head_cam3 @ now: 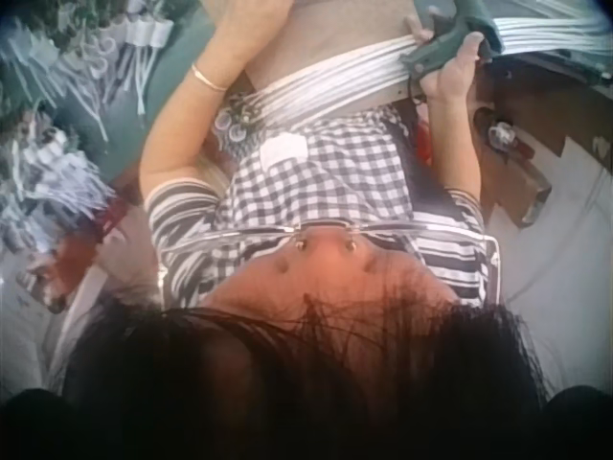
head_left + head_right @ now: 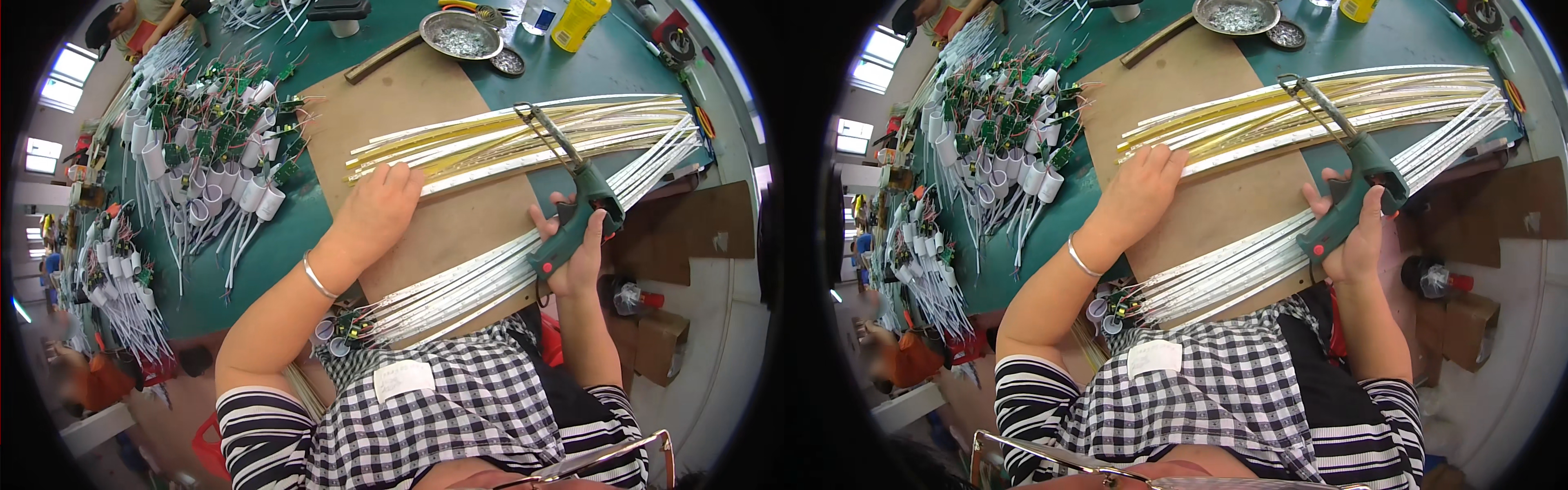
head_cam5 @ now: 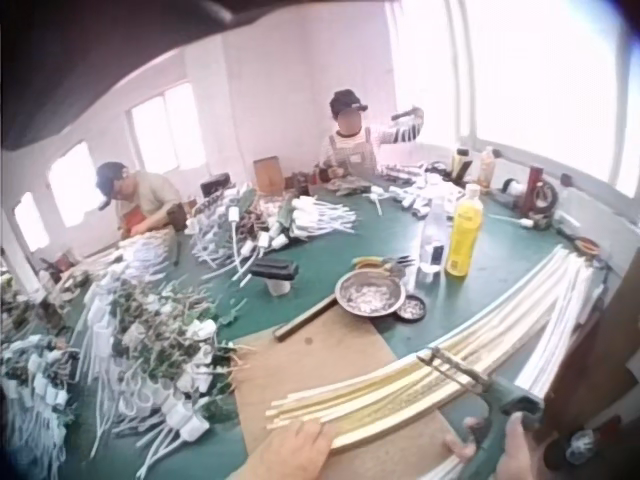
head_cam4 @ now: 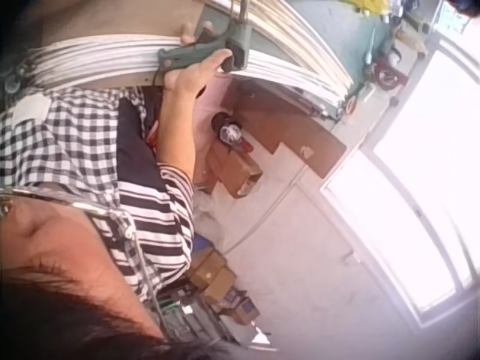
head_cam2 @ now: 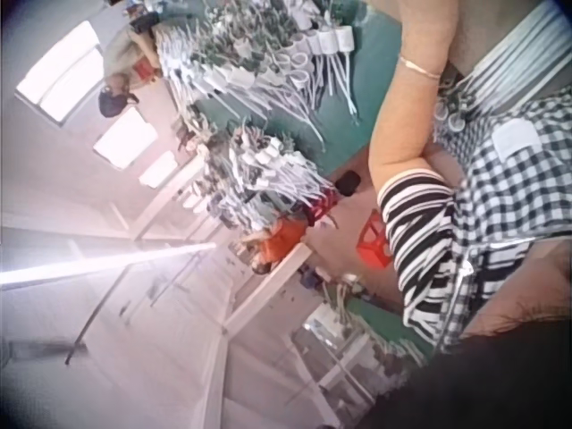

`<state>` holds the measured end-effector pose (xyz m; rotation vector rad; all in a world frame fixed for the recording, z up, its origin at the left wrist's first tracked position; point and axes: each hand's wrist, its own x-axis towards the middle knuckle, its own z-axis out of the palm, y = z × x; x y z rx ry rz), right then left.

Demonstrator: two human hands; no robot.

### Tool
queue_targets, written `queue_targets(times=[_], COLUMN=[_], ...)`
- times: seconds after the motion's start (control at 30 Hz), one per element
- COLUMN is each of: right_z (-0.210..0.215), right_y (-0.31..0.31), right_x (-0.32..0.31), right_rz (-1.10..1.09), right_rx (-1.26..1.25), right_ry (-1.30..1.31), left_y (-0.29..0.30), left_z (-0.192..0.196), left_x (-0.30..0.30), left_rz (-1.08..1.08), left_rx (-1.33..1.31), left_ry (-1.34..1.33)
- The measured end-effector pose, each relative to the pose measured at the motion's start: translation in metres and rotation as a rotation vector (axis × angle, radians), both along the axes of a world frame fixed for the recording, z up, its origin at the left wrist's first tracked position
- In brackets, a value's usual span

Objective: The person solders wires from driver units onto LED light strips one at a time using a soldering iron.

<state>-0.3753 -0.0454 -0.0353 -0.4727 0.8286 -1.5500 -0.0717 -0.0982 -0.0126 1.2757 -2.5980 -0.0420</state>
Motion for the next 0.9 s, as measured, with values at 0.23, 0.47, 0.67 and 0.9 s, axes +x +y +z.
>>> queue_targets(times=[0.23, 0.47, 0.67, 0.9], right_z=[-0.002, -0.003, -0.005, -0.003], right_y=[0.001, 0.0, -0.002, 0.0], right_x=[0.001, -0.001, -0.002, -0.001], right_rz=[0.011, 0.034, 0.053, 0.037], right_rx=[-0.07, -0.06, -0.082, -0.059], right_ry=[0.047, 0.067, 0.06, 0.067], left_y=[0.047, 0.06, 0.08, 0.067], left_z=[0.002, 0.019, 0.021, 0.002], left_x=[0.018, 0.029, 0.041, 0.048], left_rz=[-0.008, 0.078, -0.052, -0.029], left_rx=[-0.026, 0.009, 0.291, 0.291], left_ry=[-0.013, 0.054, -0.009, -0.116])
